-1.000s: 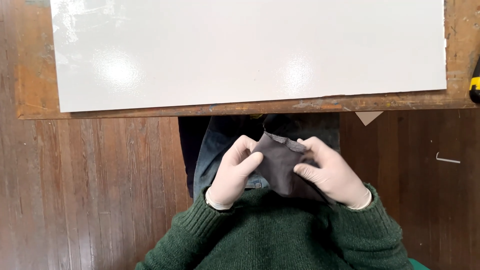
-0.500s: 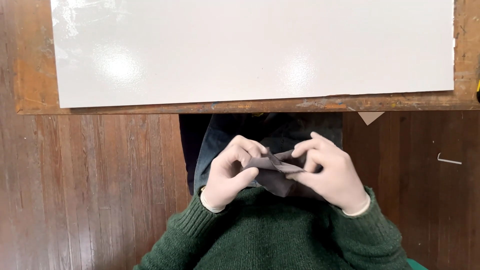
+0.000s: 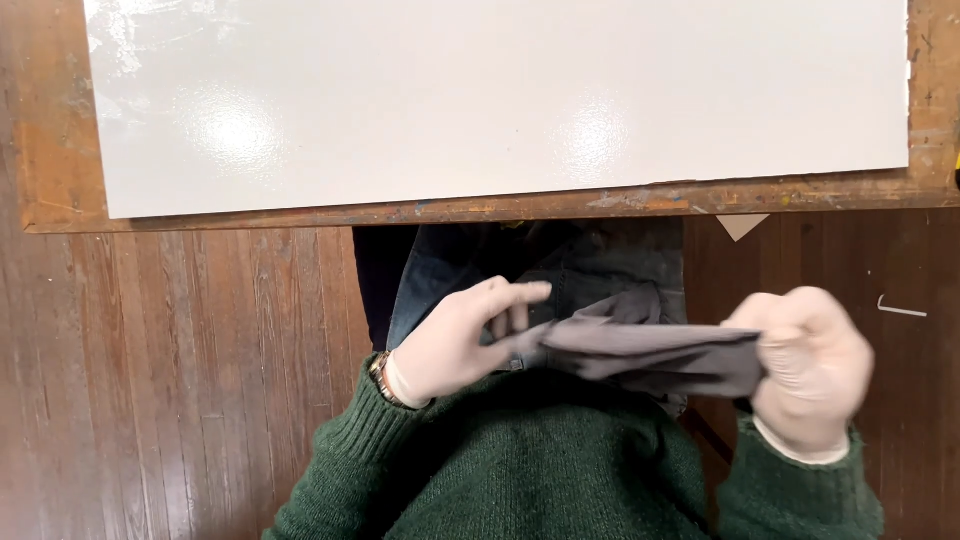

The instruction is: Cleaning a small spot on a white rectangular panel using a small tool and a cloth on a workbench.

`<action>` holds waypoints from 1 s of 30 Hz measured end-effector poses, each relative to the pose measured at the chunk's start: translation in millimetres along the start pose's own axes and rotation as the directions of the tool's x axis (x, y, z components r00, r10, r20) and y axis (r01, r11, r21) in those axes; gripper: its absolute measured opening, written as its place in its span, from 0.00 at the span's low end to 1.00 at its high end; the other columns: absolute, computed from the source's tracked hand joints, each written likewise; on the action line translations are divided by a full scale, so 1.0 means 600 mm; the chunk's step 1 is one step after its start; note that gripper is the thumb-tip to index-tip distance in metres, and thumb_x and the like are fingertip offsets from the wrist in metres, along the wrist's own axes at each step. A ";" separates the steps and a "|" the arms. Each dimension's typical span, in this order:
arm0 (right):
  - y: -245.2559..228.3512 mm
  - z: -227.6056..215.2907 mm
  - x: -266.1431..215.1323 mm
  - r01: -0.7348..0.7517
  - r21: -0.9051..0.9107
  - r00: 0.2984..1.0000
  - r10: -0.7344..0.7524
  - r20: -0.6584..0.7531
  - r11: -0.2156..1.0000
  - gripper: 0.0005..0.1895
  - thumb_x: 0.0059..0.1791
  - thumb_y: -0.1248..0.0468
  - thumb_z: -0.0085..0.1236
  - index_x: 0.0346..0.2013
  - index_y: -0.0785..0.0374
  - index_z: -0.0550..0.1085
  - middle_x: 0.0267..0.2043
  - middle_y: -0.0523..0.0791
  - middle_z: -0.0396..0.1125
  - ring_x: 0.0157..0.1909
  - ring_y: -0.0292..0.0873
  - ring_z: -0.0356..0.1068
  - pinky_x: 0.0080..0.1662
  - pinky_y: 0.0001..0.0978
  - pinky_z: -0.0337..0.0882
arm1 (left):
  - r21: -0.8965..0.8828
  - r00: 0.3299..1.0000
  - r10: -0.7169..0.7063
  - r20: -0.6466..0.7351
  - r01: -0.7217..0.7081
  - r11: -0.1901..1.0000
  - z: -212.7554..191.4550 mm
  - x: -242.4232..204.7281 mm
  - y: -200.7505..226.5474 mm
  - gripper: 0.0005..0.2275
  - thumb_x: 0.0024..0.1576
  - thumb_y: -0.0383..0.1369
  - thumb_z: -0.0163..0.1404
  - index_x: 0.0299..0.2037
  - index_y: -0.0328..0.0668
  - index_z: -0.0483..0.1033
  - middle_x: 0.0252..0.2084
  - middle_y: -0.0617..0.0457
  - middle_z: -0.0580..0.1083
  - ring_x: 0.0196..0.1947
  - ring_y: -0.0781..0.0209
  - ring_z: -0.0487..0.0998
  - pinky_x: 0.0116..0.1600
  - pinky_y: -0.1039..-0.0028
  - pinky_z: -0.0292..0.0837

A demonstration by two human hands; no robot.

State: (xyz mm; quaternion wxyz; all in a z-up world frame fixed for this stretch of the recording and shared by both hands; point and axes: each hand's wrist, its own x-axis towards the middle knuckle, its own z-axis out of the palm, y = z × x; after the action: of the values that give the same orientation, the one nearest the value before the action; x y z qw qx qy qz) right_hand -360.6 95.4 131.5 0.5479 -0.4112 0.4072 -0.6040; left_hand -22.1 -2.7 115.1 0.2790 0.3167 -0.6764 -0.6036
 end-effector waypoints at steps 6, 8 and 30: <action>-0.032 -0.075 -0.042 -0.034 -0.059 0.999 0.032 -0.044 0.998 0.14 0.60 0.64 0.58 0.33 0.68 0.70 0.35 0.52 0.72 0.34 0.38 0.70 0.40 0.27 0.72 | -0.074 0.998 -0.062 -0.019 0.061 0.995 0.024 0.004 -0.032 0.05 0.59 0.27 0.58 0.43 0.43 0.78 0.46 0.52 0.75 0.48 0.59 0.79 0.57 0.70 0.76; -0.027 -0.084 -0.050 -0.148 -0.336 0.989 0.148 -0.026 0.930 0.14 0.56 0.62 0.59 0.30 0.68 0.71 0.32 0.49 0.71 0.32 0.36 0.65 0.39 0.25 0.68 | -0.131 0.985 0.162 -0.056 -0.168 0.977 0.030 0.021 -0.016 0.16 0.57 0.27 0.56 0.54 0.43 0.69 0.67 0.45 0.67 0.68 0.52 0.69 0.71 0.64 0.65; -0.005 0.093 0.040 -0.348 -0.557 0.864 0.488 0.120 0.754 0.44 0.45 0.29 0.53 0.51 0.67 0.70 0.43 0.46 0.68 0.45 0.40 0.67 0.49 0.34 0.70 | -0.534 0.973 -0.148 0.177 0.221 0.816 0.078 0.036 -0.016 0.08 0.61 0.26 0.54 0.49 0.34 0.80 0.43 0.52 0.81 0.45 0.67 0.81 0.51 0.73 0.78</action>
State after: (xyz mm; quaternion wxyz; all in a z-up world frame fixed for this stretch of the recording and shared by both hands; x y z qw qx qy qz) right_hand -310.3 69.0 153.7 0.5870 -0.5153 0.5612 -0.2738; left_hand -70.4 10.0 100.4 0.2547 0.2480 -0.4569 -0.8154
